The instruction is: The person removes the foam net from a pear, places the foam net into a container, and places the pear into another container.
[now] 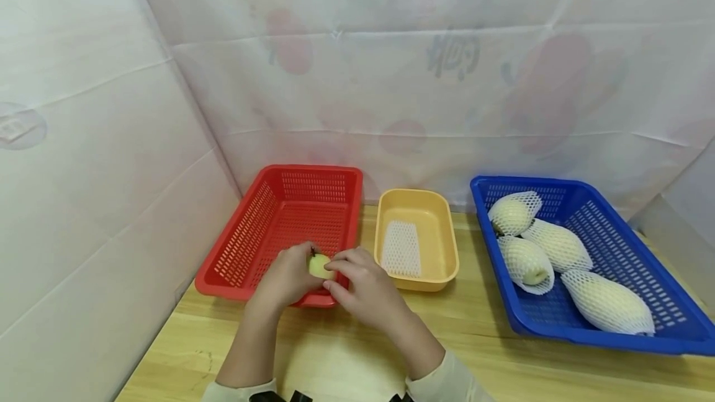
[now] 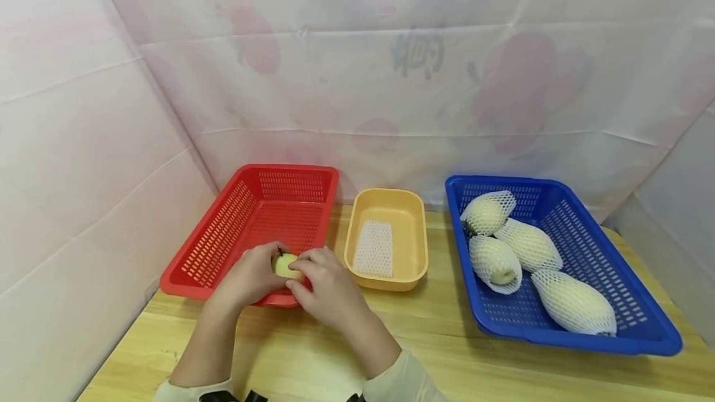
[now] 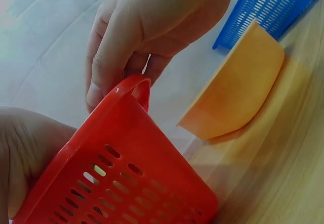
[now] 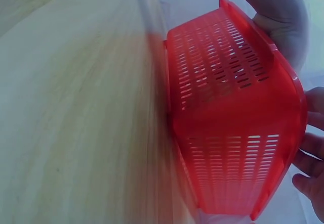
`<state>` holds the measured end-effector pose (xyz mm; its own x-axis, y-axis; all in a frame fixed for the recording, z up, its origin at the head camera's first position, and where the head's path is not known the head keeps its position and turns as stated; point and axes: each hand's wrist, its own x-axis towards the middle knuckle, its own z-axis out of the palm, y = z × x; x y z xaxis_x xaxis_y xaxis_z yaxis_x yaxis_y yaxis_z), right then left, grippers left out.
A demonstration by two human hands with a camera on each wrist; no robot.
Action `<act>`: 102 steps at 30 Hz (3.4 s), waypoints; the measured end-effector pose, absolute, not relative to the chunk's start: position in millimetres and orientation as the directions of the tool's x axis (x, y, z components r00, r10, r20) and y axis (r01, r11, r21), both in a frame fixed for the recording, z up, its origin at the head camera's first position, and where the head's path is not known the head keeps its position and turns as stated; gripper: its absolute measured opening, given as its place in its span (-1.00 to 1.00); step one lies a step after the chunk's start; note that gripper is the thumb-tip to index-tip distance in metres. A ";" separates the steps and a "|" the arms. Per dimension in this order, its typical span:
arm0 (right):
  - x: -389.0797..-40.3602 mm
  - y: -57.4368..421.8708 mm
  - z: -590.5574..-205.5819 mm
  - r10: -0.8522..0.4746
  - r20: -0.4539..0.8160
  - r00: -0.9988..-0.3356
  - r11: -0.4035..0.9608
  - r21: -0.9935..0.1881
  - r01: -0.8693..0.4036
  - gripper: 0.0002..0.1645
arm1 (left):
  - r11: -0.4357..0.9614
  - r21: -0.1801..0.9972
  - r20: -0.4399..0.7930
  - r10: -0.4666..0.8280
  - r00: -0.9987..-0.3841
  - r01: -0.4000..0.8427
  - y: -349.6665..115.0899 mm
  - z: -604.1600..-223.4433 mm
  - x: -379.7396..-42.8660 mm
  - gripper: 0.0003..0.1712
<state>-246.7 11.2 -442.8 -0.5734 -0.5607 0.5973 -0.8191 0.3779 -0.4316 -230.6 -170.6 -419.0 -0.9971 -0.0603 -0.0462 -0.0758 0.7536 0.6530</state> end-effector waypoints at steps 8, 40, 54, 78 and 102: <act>-246.4 13.2 -444.2 -0.577 0.592 -0.563 0.387 -0.409 -0.826 -0.83 | 0.760 0.644 -0.099 -0.029 -0.995 -0.086 -170.6 -416.7 -231.3 -0.57; -243.6 17.3 -444.8 -0.583 0.579 -0.571 0.375 -0.431 -0.820 -0.83 | 0.777 0.628 0.005 -0.064 -0.998 -0.047 -175.3 -409.5 -224.4 -0.72; -244.3 51.9 -430.3 -0.539 0.581 -0.609 0.457 -0.406 -0.792 -0.81 | 0.806 0.591 0.030 -0.045 -0.999 -0.018 -175.1 -408.9 -226.2 -0.71; -260.9 352.1 -398.8 -0.056 0.177 -0.983 0.896 -0.424 -0.127 -0.11 | 0.820 0.572 -0.012 -0.033 -0.999 -0.034 -184.1 -404.0 -223.3 -0.53; -271.3 384.8 -424.5 -0.047 -0.128 -0.991 0.932 -0.364 0.003 0.18 | 0.662 0.423 0.515 0.386 -0.765 0.619 -81.2 -416.8 -212.8 -0.65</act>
